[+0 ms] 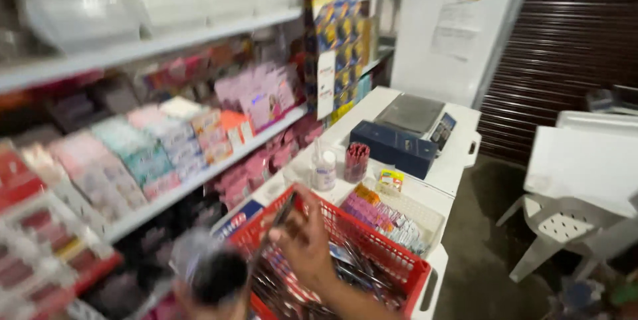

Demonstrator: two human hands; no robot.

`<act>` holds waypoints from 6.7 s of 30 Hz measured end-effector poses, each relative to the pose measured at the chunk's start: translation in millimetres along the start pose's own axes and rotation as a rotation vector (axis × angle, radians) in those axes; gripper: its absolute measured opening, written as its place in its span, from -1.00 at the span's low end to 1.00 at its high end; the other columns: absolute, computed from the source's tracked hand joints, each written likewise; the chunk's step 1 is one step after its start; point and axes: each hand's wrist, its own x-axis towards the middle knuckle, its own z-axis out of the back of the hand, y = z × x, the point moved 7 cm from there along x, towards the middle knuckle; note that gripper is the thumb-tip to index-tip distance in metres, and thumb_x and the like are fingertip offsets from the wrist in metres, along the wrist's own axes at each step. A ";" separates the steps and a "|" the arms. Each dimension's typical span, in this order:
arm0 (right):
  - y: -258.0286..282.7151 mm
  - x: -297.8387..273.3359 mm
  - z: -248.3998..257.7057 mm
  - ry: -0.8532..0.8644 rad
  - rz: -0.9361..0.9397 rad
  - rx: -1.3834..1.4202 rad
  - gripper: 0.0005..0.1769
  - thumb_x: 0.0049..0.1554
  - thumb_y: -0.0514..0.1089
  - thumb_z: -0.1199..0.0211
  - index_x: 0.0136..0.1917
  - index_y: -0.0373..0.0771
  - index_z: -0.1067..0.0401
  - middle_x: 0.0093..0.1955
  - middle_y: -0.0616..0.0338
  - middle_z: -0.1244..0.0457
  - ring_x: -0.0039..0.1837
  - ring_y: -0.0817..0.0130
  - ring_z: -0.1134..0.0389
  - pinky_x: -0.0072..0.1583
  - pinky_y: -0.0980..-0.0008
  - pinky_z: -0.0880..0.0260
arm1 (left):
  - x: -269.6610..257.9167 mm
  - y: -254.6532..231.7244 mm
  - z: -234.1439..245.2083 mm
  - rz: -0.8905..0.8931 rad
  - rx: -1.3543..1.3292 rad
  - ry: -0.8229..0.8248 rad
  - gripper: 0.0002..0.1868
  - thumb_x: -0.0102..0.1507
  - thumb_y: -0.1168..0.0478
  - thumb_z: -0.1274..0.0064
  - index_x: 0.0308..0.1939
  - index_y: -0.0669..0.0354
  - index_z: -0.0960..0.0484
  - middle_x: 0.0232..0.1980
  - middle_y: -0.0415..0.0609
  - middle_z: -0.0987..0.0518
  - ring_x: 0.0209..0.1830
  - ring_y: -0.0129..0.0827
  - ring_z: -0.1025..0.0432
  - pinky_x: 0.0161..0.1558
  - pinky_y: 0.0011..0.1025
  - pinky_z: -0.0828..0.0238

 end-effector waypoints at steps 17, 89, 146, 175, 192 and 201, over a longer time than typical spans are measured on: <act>-6.9 115.6 114.5 0.738 0.880 -0.560 -0.73 0.13 -0.43 -0.38 0.09 -0.25 -0.49 0.07 0.10 -0.43 0.08 0.10 -0.51 0.10 0.22 -0.51 | 120.4 150.1 -63.8 -0.193 -0.003 -0.313 -0.20 0.22 -0.54 0.10 0.21 -0.03 -0.58 0.12 -0.07 -0.62 0.06 -0.16 -0.50 0.05 -0.08 -0.44; -101.5 115.6 143.2 0.838 0.139 -0.703 -0.16 -0.11 -0.02 -0.53 0.40 -0.07 -0.29 0.47 -0.04 -0.04 0.49 0.01 -0.17 0.34 0.16 -0.36 | 119.2 144.1 -22.9 -0.244 0.147 -0.416 0.02 0.20 -0.65 0.47 0.28 0.09 -0.49 0.19 0.01 -0.57 0.11 -0.15 -0.50 0.10 -0.14 -0.51; -259.2 58.4 248.9 1.936 -0.654 -1.481 -0.68 -0.16 -0.12 -0.49 -0.07 -0.07 -0.68 -0.21 0.14 -0.49 -0.19 0.29 -0.52 -0.17 0.18 -0.55 | 77.0 101.2 -105.8 -0.601 2.223 -0.806 -0.05 -0.24 -0.07 -0.51 0.15 0.21 -0.50 0.03 0.20 -0.53 -0.08 0.15 -0.52 -0.14 0.05 -0.50; -292.1 86.7 198.4 1.160 -0.055 -1.364 -0.47 0.14 -0.21 -0.19 0.38 -0.18 -0.29 0.12 -0.24 -0.37 0.10 -0.19 -0.42 0.09 -0.03 -0.43 | 70.8 84.5 -110.7 -0.764 2.010 -0.861 0.01 -0.22 -0.05 -0.53 0.24 0.23 -0.48 0.09 0.23 -0.51 0.03 0.20 -0.48 -0.03 0.07 -0.48; -128.7 171.9 179.0 0.326 0.006 -0.253 -0.02 0.14 -0.48 -0.18 0.65 -0.13 0.25 -0.02 0.15 -0.22 0.02 0.36 -0.46 0.08 0.43 -0.45 | 97.1 109.1 -84.8 -0.204 2.262 -0.669 0.08 -0.25 0.03 -0.53 0.35 -0.11 -0.40 0.29 -0.07 -0.45 0.39 -0.08 -0.30 0.44 0.20 0.00; -198.5 163.6 204.9 0.375 -0.052 -0.252 -0.47 0.24 -0.36 -0.33 0.42 -0.28 -0.22 -0.06 0.04 -0.41 -0.03 0.30 -0.47 0.02 0.38 -0.50 | 101.1 116.8 -79.6 -0.147 2.320 -0.664 0.10 -0.24 0.00 -0.50 0.37 -0.05 -0.37 0.33 -0.05 -0.43 0.40 -0.08 -0.29 0.41 0.19 -0.04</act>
